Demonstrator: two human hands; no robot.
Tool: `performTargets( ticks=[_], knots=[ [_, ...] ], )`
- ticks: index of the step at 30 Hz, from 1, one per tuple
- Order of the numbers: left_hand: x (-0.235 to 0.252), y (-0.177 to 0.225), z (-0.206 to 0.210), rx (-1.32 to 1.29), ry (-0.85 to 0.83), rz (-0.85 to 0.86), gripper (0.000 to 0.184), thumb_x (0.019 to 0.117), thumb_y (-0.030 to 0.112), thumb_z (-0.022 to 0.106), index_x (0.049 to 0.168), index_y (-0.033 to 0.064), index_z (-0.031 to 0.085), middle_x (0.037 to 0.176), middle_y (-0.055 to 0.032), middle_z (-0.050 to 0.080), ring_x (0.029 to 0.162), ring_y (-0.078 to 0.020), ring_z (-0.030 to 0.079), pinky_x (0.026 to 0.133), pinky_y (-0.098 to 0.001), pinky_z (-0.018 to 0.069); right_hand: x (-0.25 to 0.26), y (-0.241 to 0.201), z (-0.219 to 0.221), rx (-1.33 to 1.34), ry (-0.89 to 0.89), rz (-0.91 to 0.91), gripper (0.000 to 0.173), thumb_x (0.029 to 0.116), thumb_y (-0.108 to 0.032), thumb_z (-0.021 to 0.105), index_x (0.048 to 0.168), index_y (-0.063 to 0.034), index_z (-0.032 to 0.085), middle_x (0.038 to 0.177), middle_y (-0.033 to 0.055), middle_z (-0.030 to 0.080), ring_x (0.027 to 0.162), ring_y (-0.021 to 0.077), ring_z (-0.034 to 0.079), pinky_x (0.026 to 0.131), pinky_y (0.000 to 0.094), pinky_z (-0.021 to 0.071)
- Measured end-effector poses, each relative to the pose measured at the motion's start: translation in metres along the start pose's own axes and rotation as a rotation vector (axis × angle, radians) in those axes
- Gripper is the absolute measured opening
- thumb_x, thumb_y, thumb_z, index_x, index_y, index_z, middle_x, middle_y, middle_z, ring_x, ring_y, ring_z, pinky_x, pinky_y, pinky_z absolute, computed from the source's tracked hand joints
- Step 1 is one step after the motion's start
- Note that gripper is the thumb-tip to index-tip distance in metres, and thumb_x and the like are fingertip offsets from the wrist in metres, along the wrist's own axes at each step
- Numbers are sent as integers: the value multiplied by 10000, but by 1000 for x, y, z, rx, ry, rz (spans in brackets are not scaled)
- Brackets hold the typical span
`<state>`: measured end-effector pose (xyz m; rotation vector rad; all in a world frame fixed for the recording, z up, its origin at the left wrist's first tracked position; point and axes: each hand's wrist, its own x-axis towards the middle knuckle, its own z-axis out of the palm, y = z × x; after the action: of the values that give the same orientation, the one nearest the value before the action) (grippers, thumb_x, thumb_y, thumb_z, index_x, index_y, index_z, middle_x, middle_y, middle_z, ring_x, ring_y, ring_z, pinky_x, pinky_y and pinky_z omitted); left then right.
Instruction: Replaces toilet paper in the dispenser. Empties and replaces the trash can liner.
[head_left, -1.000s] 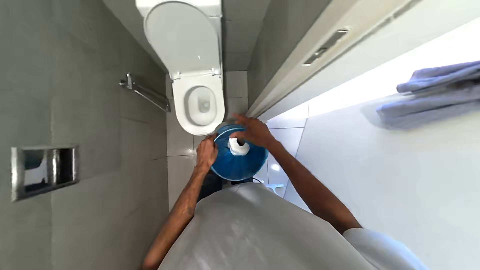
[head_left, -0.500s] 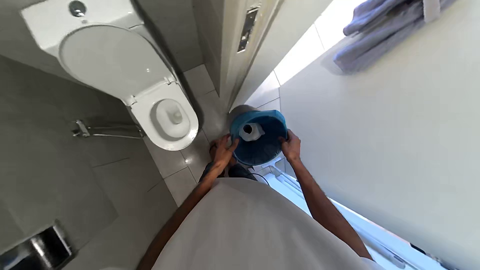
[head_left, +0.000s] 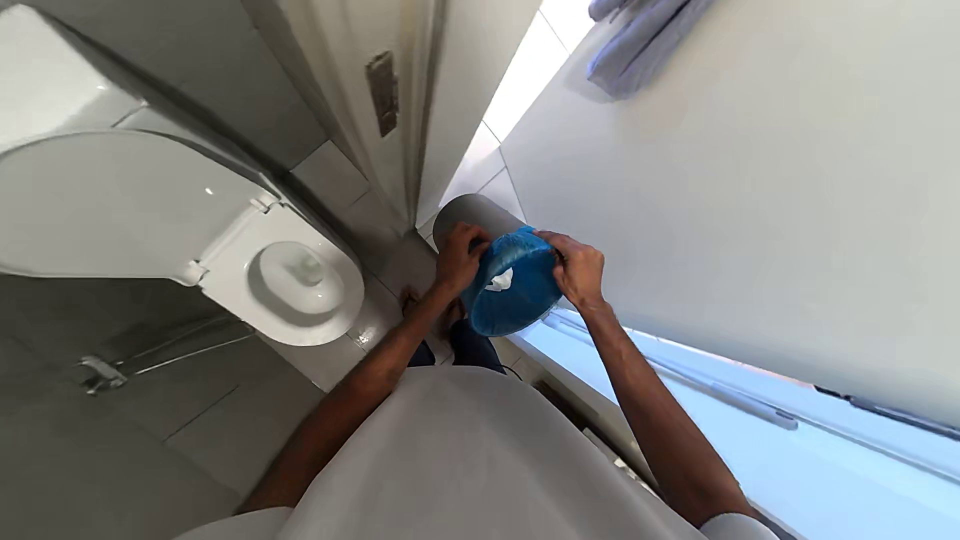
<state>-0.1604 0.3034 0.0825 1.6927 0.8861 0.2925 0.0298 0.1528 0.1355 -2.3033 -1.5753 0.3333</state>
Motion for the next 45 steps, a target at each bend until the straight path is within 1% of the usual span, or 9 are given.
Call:
performTargets(
  ticks=[4,13,19,23,27,30,37,41,45],
  knots=[
    [12,4,18,17,-91,-2,240,996,193,664,1199,76,719,1247,-167,644,1184,-324,601,1032,-510,482,-8,11,6,6,25,99,489,927,73,532,1267,-209,743,1250,53,741,934,347,752,695,610,564],
    [42,11,57,110,-164,-97,225,994,-35,508,1176,-59,638,1170,-224,669,1115,-321,654,993,-491,520,8,56,6,-50,-92,52,520,880,73,571,1252,-246,745,1226,34,747,862,333,749,644,582,564],
    [69,21,61,-71,-451,-472,331,1074,278,517,1193,-15,615,1115,-183,637,998,-250,616,875,-469,520,17,119,9,58,-253,-4,657,805,134,640,1311,-279,713,1273,29,730,968,356,735,727,627,556],
    [75,-5,58,-17,-536,-541,187,982,189,680,1107,51,688,967,-98,691,790,-144,619,689,-355,512,5,159,34,99,-271,-49,725,760,140,682,1358,-272,685,1301,3,718,1020,344,721,726,594,568],
    [79,-22,81,179,-331,-584,212,980,214,696,1108,47,722,997,-190,705,864,-313,663,779,-547,535,-7,177,58,114,-240,-59,742,757,128,689,1372,-286,669,1280,-13,718,1004,320,699,647,523,569],
    [87,-50,93,290,-282,-586,232,979,236,697,1077,29,733,983,-209,715,894,-368,679,804,-613,524,-29,196,75,123,-205,69,713,807,103,676,1397,-297,653,1260,-12,720,974,324,686,616,523,545],
    [96,-31,129,25,-396,-365,216,1038,228,620,1044,35,715,848,-87,690,736,-164,634,712,-375,543,-52,227,103,161,-151,386,597,901,52,622,1419,-243,638,1228,76,726,1023,378,687,681,577,553],
    [105,-60,119,-82,-456,-428,222,1026,243,640,977,40,714,830,-62,695,733,-136,645,709,-325,558,-70,254,119,160,-118,479,582,914,59,588,1420,-223,637,1271,70,717,1034,390,684,714,583,554],
    [101,-45,171,-18,-486,-324,332,976,241,707,1235,33,682,1045,-105,727,918,-180,700,844,-400,594,-66,238,161,190,-37,688,579,931,28,572,1456,-213,602,1297,104,697,1073,393,681,820,611,560]
  ],
)
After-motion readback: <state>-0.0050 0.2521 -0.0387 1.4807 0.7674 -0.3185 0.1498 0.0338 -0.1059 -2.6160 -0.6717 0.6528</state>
